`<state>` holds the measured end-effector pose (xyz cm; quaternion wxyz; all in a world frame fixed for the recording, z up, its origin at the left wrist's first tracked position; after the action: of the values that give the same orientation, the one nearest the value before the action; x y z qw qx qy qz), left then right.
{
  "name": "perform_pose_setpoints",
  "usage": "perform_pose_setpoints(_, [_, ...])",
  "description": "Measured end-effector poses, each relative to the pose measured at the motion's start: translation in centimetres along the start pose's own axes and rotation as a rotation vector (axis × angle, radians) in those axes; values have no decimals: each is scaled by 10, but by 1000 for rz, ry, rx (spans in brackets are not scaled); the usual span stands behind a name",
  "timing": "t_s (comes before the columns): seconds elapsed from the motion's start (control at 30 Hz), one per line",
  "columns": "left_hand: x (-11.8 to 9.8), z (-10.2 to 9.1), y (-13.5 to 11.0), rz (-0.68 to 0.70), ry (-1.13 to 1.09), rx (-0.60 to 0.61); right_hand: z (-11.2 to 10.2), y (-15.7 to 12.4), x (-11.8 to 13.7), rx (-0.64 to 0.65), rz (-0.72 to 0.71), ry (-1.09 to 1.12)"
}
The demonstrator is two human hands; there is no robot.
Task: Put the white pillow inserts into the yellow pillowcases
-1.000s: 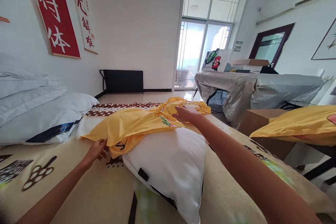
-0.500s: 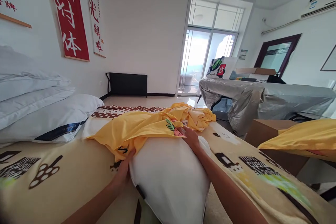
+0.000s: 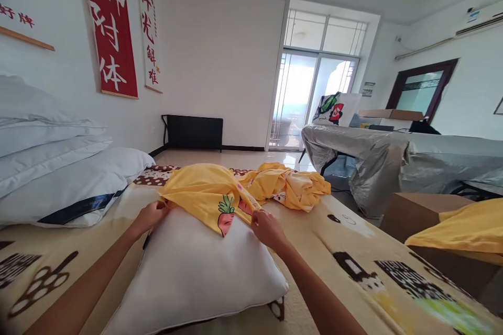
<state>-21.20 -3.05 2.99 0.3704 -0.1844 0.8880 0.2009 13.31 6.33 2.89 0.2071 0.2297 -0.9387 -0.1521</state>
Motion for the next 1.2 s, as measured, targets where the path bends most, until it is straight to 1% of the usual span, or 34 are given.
perform_pose_setpoints(0.07, [-11, 4, -5, 55, 78, -46, -2, 16, -2, -26, 5, 7])
perform_pose_setpoints(0.13, [-35, 12, -11, 211, 191, -81, -6, 35, 3, -64, 15, 7])
perform_pose_setpoints(0.2, [-61, 27, -14, 396, 344, -48, -3, 51, 14, -66, -6, -9])
perform_pose_setpoints(0.23, [-71, 37, -14, 456, 411, -12, 3, 57, 20, -56, -17, -18])
perform_pose_setpoints(0.27, [-77, 47, -12, 479, 448, 24, 13, 61, 25, -48, -19, -23])
perform_pose_setpoints(0.3, [-78, 56, -11, 467, 441, 51, 25, 63, 28, -49, -5, -19])
perform_pose_setpoints(0.37, [-73, 72, -9, 430, 340, 82, 52, 64, 28, -73, 67, 18])
perform_pose_setpoints(0.43, [-63, 80, -11, 409, 201, 64, 78, 63, 24, -80, 118, 83])
perform_pose_setpoints(0.47, [-58, 80, -13, 406, 148, 38, 86, 63, 21, -82, 117, 121])
perform_pose_setpoints(0.53, [-51, 72, -19, 381, 62, -54, 93, 65, 17, -104, 93, 184])
perform_pose_setpoints(0.6, [-51, 58, -25, 346, -26, -127, 90, 67, 14, -140, 75, 223])
perform_pose_setpoints(0.67, [-55, 46, -29, 349, -104, -128, 82, 68, 13, -137, 52, 240])
perform_pose_setpoints(0.73, [-59, 37, -31, 370, -147, -91, 72, 67, 15, -161, 15, 237])
perform_pose_setpoints(0.77, [-60, 33, -30, 363, -165, -75, 66, 65, 16, -210, -5, 220])
perform_pose_setpoints(0.8, [-59, 30, -30, 335, -193, -69, 60, 63, 18, -285, -24, 192])
perform_pose_setpoints(0.87, [-54, 24, -27, 248, -261, -50, 45, 56, 25, -490, -96, 129])
perform_pose_setpoints(0.93, [-49, 19, -23, 179, -315, -33, 33, 48, 32, -681, -208, 94])
perform_pose_setpoints(0.97, [-47, 16, -22, 160, -329, -30, 28, 45, 36, -747, -270, 104])
perform_pose_setpoints(1.0, [-46, 13, -21, 154, -332, -24, 25, 42, 40, -776, -328, 135])
perform_pose_setpoints(1.03, [-46, 10, -19, 158, -323, -6, 23, 40, 44, -762, -380, 178])
perform_pose_setpoints(1.07, [-47, 8, -18, 166, -303, 17, 22, 38, 47, -713, -421, 224])
perform_pose_setpoints(1.2, [-45, 0, -14, 175, -173, 101, 23, 31, 63, -389, -503, 361])
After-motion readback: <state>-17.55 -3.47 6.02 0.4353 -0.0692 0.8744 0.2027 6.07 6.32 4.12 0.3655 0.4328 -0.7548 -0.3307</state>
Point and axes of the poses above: each hand's wrist, its own y-axis towards the middle knuckle, its own z-axis out of the palm, x = y × z, the point moved 3 cm from there along y, towards the middle knuckle, and after that the axes turned 1 degree about -y, right-handed, at the moved point
